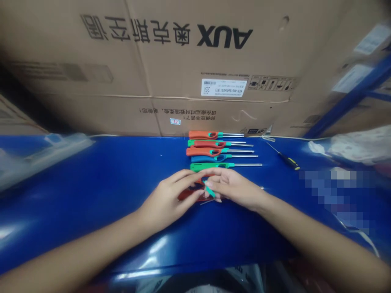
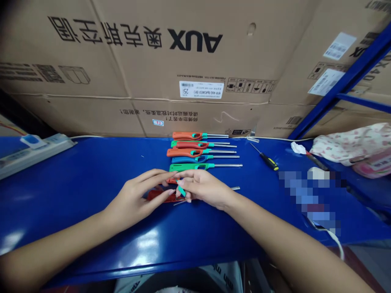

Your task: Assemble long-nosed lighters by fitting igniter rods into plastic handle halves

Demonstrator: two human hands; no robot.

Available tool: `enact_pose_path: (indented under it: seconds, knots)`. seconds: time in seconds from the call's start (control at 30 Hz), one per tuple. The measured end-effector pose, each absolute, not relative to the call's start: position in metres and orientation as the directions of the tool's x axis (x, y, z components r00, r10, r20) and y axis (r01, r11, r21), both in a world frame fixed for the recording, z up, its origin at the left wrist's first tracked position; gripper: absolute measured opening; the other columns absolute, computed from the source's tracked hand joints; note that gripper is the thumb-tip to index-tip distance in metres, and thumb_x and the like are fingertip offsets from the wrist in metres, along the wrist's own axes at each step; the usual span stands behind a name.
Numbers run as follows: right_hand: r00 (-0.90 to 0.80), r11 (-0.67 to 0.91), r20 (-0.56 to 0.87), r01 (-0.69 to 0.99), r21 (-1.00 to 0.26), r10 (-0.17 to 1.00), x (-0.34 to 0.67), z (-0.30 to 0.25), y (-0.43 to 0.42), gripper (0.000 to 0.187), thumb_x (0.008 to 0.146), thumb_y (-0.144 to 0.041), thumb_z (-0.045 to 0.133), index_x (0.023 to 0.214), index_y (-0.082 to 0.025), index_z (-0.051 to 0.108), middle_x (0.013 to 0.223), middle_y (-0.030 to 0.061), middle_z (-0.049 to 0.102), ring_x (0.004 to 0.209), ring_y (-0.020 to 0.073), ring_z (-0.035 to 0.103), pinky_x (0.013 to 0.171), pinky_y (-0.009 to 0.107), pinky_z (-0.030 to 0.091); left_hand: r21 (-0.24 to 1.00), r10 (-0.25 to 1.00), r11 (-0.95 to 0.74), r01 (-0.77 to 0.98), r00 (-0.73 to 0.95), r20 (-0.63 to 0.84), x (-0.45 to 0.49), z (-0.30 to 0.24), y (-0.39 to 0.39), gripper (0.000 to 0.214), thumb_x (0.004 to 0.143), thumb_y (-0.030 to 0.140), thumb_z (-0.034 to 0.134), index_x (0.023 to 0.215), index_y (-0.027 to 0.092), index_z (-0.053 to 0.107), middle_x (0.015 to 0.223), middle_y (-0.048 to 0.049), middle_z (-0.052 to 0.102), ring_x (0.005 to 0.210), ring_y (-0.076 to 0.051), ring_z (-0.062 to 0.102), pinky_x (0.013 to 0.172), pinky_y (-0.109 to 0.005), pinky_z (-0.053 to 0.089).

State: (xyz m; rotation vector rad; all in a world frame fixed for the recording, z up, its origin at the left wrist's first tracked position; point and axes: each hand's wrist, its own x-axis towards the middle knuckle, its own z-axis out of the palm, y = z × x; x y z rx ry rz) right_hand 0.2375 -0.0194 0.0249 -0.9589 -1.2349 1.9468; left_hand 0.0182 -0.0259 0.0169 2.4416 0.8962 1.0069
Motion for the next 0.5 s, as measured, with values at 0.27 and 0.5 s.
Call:
enact_pose_path:
  seconds: [0.27,0.5]
  knots:
    - [-0.633,-0.227,-0.177,0.003,-0.974,0.753,0.238,0.029,-0.023,0.049,0.09,-0.045,0.07,0.122,-0.019,0.044,0.08,-0.0006,0.067,0.059,0.0079,0.052,0.055,0.022,0.039,0.572,0.661,-0.743,0.346,0.512,0.549,0.021,0.014,-0.026,0.016,0.094,0.023,0.066,0.107,0.021,0.075,0.101,-0.0055,0.079,0.093,-0.02,0.075,0.084,-0.029,0.061]
    - [-0.587,-0.201,-0.277,0.192,-0.961,0.761,0.246,0.041,-0.026,0.045,0.092,-0.048,0.065,0.121,-0.021,0.043,0.081,-0.0015,0.067,0.057,0.0093,0.056,0.059,0.026,0.049,0.666,0.707,-0.677,0.313,0.53,0.469,0.019,0.017,-0.018,0.012,0.093,0.028,0.068,0.093,0.022,0.078,0.091,-0.0035,0.08,0.085,-0.019,0.075,0.079,-0.028,0.06]
